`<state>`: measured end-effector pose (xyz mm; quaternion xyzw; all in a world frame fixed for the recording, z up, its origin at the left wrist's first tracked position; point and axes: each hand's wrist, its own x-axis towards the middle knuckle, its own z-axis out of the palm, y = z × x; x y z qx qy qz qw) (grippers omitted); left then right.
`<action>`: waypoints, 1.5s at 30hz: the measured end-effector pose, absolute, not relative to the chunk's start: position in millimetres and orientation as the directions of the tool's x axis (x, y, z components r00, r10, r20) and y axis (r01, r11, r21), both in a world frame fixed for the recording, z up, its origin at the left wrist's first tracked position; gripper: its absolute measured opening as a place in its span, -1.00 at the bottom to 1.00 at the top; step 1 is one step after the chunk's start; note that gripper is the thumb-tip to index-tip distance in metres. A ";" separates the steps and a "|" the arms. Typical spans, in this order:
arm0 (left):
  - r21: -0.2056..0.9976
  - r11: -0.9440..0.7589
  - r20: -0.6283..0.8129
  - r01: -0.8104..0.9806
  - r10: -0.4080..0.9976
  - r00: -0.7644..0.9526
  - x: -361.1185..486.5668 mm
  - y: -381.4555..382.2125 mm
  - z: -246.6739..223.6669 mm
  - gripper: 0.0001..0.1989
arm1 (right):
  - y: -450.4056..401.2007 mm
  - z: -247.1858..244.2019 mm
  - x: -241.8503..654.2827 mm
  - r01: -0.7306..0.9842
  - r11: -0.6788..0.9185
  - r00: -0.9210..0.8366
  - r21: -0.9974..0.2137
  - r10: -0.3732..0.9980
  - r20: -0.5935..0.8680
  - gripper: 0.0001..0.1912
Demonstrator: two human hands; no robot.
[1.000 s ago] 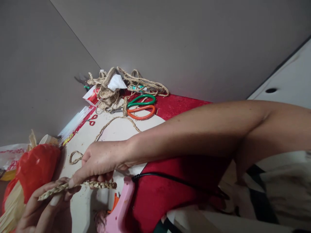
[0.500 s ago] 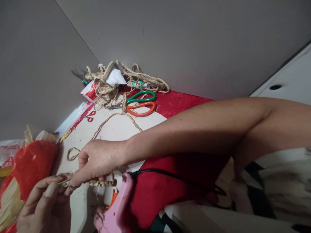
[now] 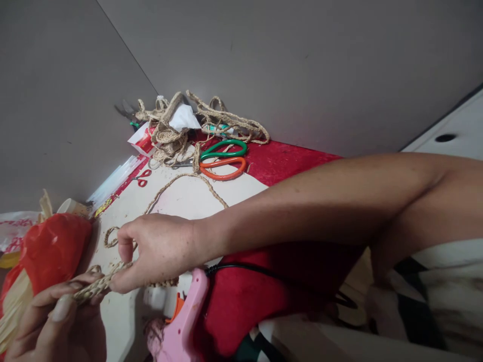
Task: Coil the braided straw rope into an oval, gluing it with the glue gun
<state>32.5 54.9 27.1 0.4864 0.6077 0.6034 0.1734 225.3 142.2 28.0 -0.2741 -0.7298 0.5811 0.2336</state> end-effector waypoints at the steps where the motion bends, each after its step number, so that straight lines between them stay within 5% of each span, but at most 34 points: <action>1: 0.899 -0.223 0.390 0.378 0.799 -0.457 32.9 54.5 27.6 -0.86 | 142.4 27.6 225.1 0.130 0.170 -0.739 -0.977 0.674 0.019 -0.67; 5: 0.872 -0.302 0.456 0.386 0.789 -0.412 33.8 53.8 29.4 -0.90 | 144.0 23.2 223.9 0.108 0.111 -0.788 -0.988 0.616 -0.017 -0.53; 9: 0.865 -0.315 0.465 0.390 0.793 -0.392 31.6 53.3 31.3 -0.91 | 145.2 17.9 222.5 0.026 -0.014 -0.858 -1.000 0.513 -0.029 -0.61; 15: 0.876 -0.288 0.444 0.388 0.797 -0.410 29.3 51.8 32.4 -0.89 | 143.9 17.8 221.1 0.020 0.016 -0.841 -1.000 0.541 -0.008 -0.66; 21: 0.909 -0.228 0.363 0.348 0.845 -0.393 30.5 54.7 26.9 -0.61 | 139.1 10.8 216.1 -0.079 -0.026 -0.806 -0.997 0.590 0.049 -0.62; 28: 0.980 -0.055 0.148 0.191 0.844 -0.516 15.1 50.4 11.4 -0.60 | 136.6 9.9 216.0 -0.104 0.198 -0.718 -0.975 0.663 0.211 -0.69; 40: 0.942 -0.091 0.271 0.323 0.776 -0.570 15.8 47.9 3.3 -0.63 | 134.2 8.8 216.1 -0.040 0.346 -0.685 -0.937 0.674 0.278 -0.77; 45: 0.864 -0.128 0.366 0.487 0.824 -0.432 17.8 45.6 -2.2 -0.75 | 133.2 10.0 217.2 0.008 0.347 -0.702 -0.938 0.670 0.242 -0.80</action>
